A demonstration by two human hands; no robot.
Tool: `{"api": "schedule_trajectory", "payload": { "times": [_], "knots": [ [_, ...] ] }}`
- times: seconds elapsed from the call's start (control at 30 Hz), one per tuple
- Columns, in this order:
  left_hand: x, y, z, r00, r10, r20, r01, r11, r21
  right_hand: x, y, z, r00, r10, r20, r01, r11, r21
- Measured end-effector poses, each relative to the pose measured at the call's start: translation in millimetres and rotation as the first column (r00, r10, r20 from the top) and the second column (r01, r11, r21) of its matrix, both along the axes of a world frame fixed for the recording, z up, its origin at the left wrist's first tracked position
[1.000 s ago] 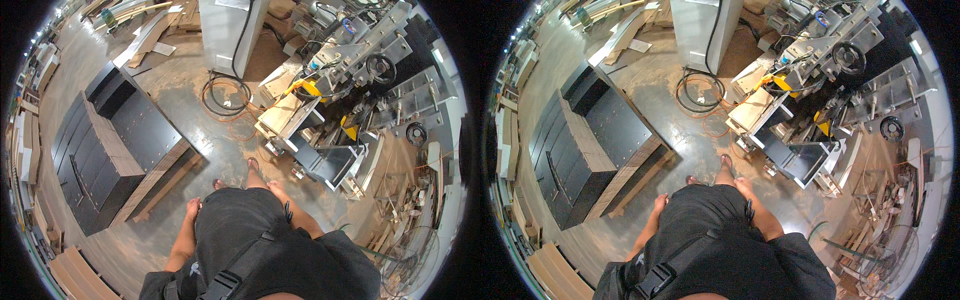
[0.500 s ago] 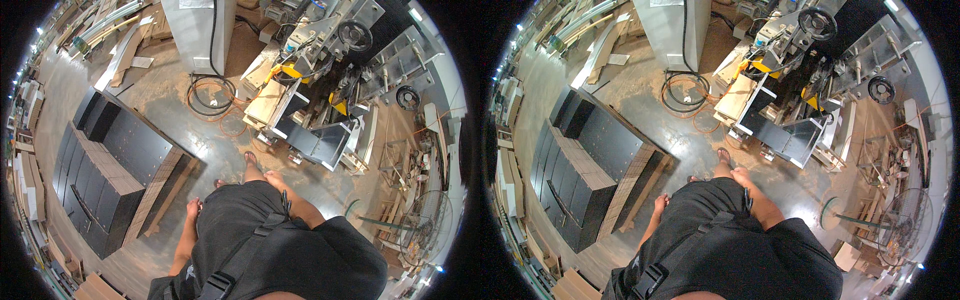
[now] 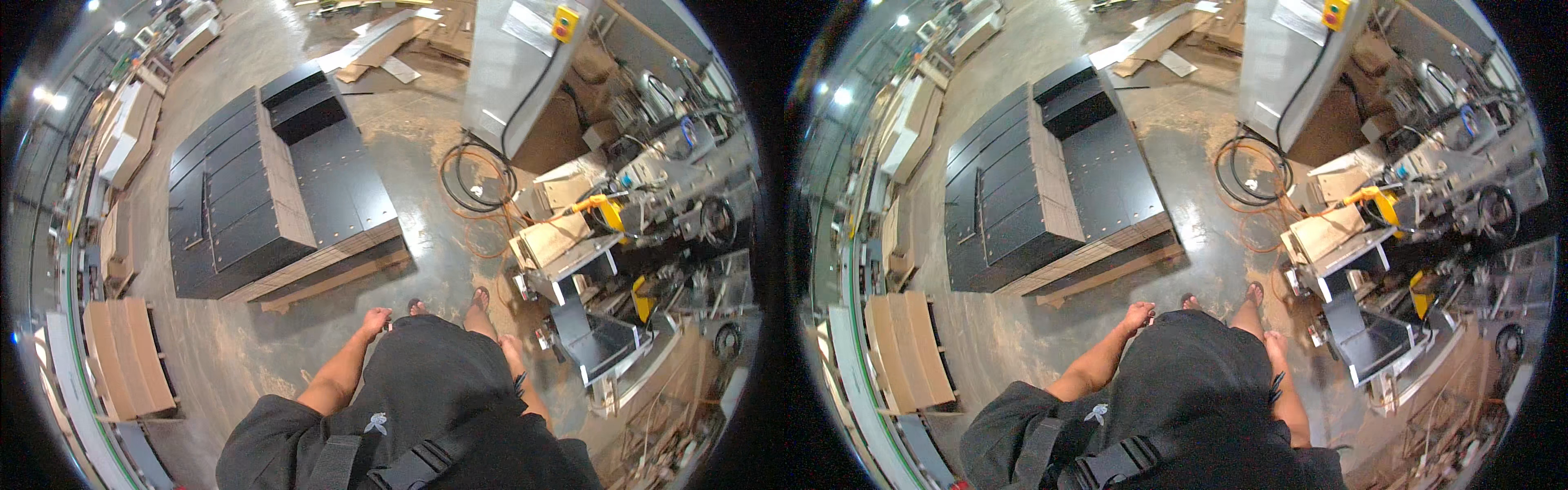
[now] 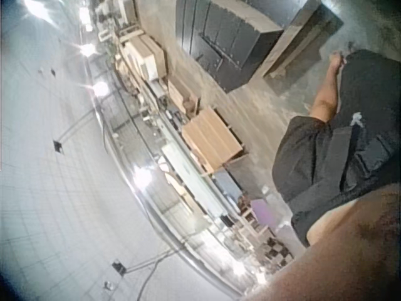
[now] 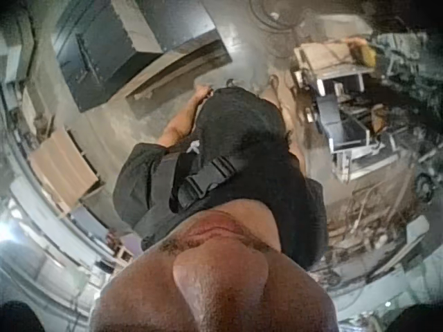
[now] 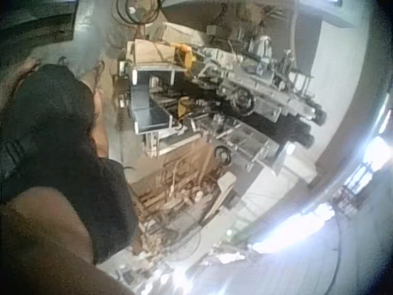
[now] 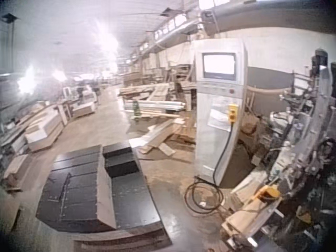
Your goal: The person takes a stack of black wood panels from a pallet, carries them to a wood-manufacturing machine, and feeds the panels into the machine's intake slot one at a time.
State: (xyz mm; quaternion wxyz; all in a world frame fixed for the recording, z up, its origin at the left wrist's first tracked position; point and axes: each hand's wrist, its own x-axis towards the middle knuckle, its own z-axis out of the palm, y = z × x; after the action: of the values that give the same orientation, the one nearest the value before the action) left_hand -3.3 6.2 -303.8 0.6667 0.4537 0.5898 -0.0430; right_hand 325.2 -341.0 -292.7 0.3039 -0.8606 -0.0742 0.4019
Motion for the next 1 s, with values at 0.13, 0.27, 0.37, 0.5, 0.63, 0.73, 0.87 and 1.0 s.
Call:
{"api": "schedule_trajectory", "payload": {
  "times": [0.13, 0.27, 0.37, 0.5, 0.63, 0.73, 0.87, 1.0],
  "knots": [
    [1.0, -10.1, 19.6, 0.997, 0.038, -0.061, -0.035, 0.998, 0.055, 4.7, -3.7, -12.1, 1.0, -0.011, -0.006, 0.011, 1.0, -0.015],
    [-6.5, -16.8, 21.6, 0.998, 0.039, -0.046, -0.037, 0.998, 0.057, 6.2, -11.1, -28.5, 0.995, -0.1, -0.03, 0.101, 0.994, 0.031],
    [-17.6, -19.7, 19.4, 0.999, 0.03, -0.019, -0.029, 0.998, 0.062, 1.9, -0.5, -12.9, 0.998, -0.06, -0.021, 0.061, 0.994, 0.091],
    [-16.1, -21.3, 18.1, 1.0, 0.028, -0.012, -0.027, 0.997, 0.069, 3.0, -6.5, -17.9, 1.0, 0.004, 0.028, -0.006, 0.997, 0.074],
    [-19.8, -19.8, 12.0, 0.998, -0.018, -0.064, 0.026, 0.992, 0.121, -7.6, -5.8, -0.3, 1.0, 0.005, 0.019, -0.009, 0.978, 0.207],
    [-14.1, -17.2, 8.2, 0.998, -0.04, -0.044, 0.046, 0.99, 0.135, -1.4, -12.5, -5.1, 0.964, 0.195, 0.182, -0.208, 0.976, 0.057],
    [-28.1, -11.5, -7.4, 0.995, -0.062, -0.08, 0.073, 0.987, 0.145, -4.7, 4.3, 2.7, 0.94, 0.251, 0.23, -0.242, 0.968, -0.068],
    [-10.4, -16.8, 5.3, 0.997, 0.057, -0.054, -0.052, 0.995, 0.087, 3.8, -13.5, -20.9, 0.979, 0.119, 0.167, -0.117, 0.993, -0.022]
  ]
}}
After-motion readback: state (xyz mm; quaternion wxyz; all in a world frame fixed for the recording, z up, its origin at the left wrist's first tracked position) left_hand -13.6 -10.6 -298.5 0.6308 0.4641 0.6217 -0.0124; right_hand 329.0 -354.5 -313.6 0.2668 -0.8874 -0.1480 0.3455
